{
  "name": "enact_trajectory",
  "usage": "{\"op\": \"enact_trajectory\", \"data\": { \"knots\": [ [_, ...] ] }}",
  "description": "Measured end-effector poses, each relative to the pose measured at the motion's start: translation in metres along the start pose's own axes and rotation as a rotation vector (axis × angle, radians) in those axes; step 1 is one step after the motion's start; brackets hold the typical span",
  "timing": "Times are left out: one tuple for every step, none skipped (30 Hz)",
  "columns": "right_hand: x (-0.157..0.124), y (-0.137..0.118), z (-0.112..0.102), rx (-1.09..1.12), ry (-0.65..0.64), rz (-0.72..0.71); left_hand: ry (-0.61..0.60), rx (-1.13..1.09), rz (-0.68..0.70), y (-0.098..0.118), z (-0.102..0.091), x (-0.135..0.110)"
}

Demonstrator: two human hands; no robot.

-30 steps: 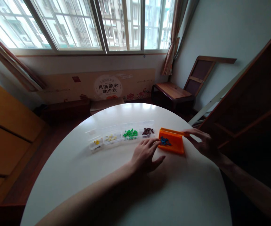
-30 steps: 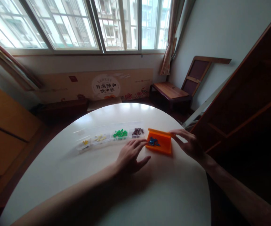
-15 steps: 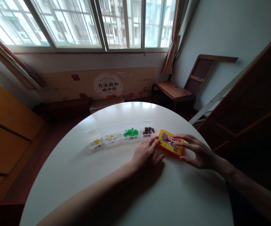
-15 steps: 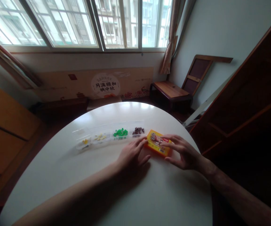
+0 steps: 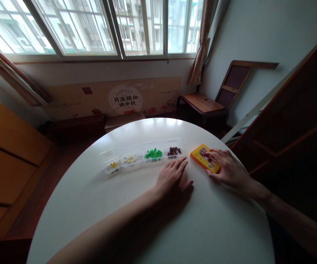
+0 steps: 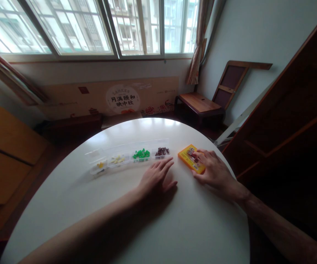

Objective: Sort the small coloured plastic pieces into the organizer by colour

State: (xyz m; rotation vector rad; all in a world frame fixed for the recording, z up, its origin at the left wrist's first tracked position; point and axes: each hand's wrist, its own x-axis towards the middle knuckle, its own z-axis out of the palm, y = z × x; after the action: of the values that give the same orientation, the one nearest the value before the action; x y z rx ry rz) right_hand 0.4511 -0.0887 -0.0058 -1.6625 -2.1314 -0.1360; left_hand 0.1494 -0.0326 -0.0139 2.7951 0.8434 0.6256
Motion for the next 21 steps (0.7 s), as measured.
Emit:
{"op": "enact_trajectory", "data": {
  "knots": [
    [0.002, 0.003, 0.003, -0.019, 0.034, 0.029, 0.003, 0.000, 0.003, 0.000, 0.000, 0.000],
    [0.005, 0.006, 0.006, -0.036, 0.069, 0.052, 0.006, 0.000, 0.007, 0.000, 0.000, 0.000],
    [0.009, 0.008, 0.009, -0.050, 0.098, 0.068, 0.009, -0.001, 0.008, 0.000, 0.000, 0.000],
    [0.013, 0.011, 0.012, -0.062, 0.119, 0.077, 0.011, -0.002, 0.009, 0.001, 0.000, 0.000],
    [0.017, 0.012, 0.016, -0.072, 0.136, 0.080, 0.013, -0.004, 0.009, 0.001, -0.001, 0.000],
    [0.022, 0.014, 0.019, -0.082, 0.148, 0.081, 0.015, -0.005, 0.008, 0.001, -0.002, 0.000],
    [0.027, 0.016, 0.022, -0.093, 0.157, 0.079, 0.017, -0.004, 0.007, 0.002, -0.003, -0.001],
    [0.032, 0.017, 0.025, -0.103, 0.165, 0.079, 0.016, -0.003, 0.006, 0.002, -0.004, -0.001],
    [0.037, 0.018, 0.028, -0.112, 0.170, 0.081, 0.013, -0.003, 0.006, 0.002, -0.006, -0.001],
    [0.042, 0.019, 0.030, -0.117, 0.170, 0.083, 0.007, -0.006, 0.009, 0.003, -0.007, -0.001],
    [0.046, 0.020, 0.033, -0.117, 0.166, 0.084, -0.002, -0.012, 0.014, 0.003, -0.008, -0.001],
    [0.051, 0.020, 0.035, -0.115, 0.158, 0.086, -0.014, -0.018, 0.021, 0.003, -0.009, 0.000],
    [0.055, 0.021, 0.036, -0.110, 0.151, 0.085, -0.027, -0.023, 0.030, 0.003, -0.010, 0.000],
    [0.058, 0.021, 0.038, -0.105, 0.145, 0.084, -0.042, -0.023, 0.043, 0.002, -0.011, 0.000],
    [0.061, 0.022, 0.040, -0.101, 0.146, 0.083, -0.061, -0.019, 0.062, 0.000, -0.012, 0.000],
    [0.063, 0.022, 0.041, -0.099, 0.152, 0.083, -0.083, -0.012, 0.088, -0.002, -0.014, -0.001],
    [0.065, 0.022, 0.043, -0.097, 0.158, 0.083, -0.108, -0.004, 0.120, -0.006, -0.017, -0.001],
    [0.066, 0.023, 0.044, -0.095, 0.165, 0.081, -0.133, -0.002, 0.157, -0.009, -0.020, -0.003],
    [0.067, 0.024, 0.045, -0.093, 0.173, 0.080, -0.158, -0.006, 0.194, -0.014, -0.025, -0.005],
    [0.068, 0.024, 0.047, -0.090, 0.181, 0.078, -0.178, -0.018, 0.229, -0.018, -0.031, -0.008],
    [0.068, 0.025, 0.048, -0.087, 0.187, 0.074, -0.191, -0.038, 0.255, -0.023, -0.037, -0.011]
  ]
}}
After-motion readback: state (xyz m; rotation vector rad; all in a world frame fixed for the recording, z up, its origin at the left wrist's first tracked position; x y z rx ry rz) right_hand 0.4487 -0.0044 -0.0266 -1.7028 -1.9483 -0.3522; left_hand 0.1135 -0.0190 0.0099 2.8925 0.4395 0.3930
